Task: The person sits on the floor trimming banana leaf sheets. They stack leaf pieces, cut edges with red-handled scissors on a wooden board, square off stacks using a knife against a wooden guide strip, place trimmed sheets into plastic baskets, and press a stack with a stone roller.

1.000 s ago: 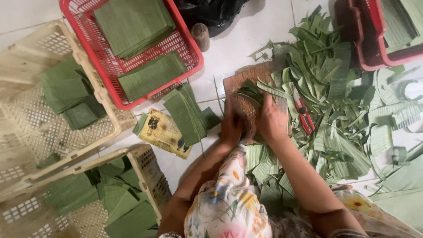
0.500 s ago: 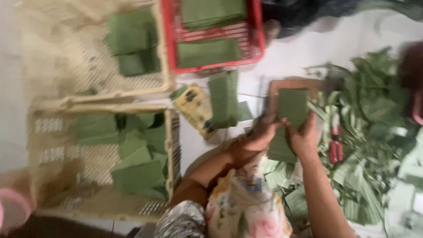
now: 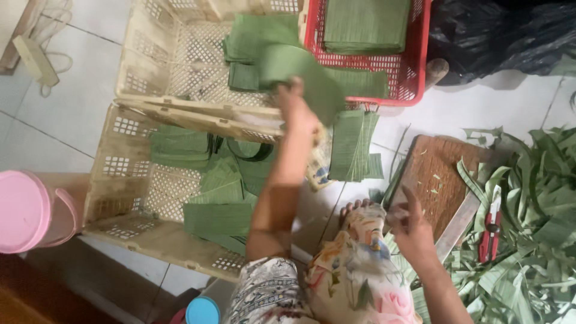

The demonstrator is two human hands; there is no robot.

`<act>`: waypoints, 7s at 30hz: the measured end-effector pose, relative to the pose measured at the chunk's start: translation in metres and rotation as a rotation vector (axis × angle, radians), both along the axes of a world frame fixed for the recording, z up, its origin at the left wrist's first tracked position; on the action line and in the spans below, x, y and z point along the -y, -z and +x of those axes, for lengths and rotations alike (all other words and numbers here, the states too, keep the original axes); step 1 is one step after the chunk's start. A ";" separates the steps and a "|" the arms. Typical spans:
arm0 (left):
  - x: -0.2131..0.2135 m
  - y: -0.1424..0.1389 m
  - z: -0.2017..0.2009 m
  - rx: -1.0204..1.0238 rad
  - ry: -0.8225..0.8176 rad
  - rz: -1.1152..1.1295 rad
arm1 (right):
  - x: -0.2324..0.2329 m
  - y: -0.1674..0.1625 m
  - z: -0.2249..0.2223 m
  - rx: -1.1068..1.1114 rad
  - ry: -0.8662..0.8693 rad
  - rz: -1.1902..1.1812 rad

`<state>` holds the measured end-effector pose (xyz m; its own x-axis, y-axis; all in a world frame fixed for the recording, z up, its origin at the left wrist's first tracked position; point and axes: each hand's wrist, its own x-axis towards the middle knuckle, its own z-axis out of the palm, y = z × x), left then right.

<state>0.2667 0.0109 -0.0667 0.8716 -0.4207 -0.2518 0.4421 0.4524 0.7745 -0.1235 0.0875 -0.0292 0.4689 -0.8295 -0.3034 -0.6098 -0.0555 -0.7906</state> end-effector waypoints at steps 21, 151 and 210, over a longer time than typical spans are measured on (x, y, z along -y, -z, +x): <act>0.031 -0.034 0.264 1.476 1.064 1.822 | 0.073 0.067 0.003 -0.368 -0.083 -0.089; 0.079 0.124 -0.298 1.120 1.189 0.425 | 0.093 0.108 -0.169 -0.146 0.508 -0.192; 0.039 0.119 -0.315 1.548 1.217 0.493 | 0.005 0.095 -0.127 0.010 0.384 -0.043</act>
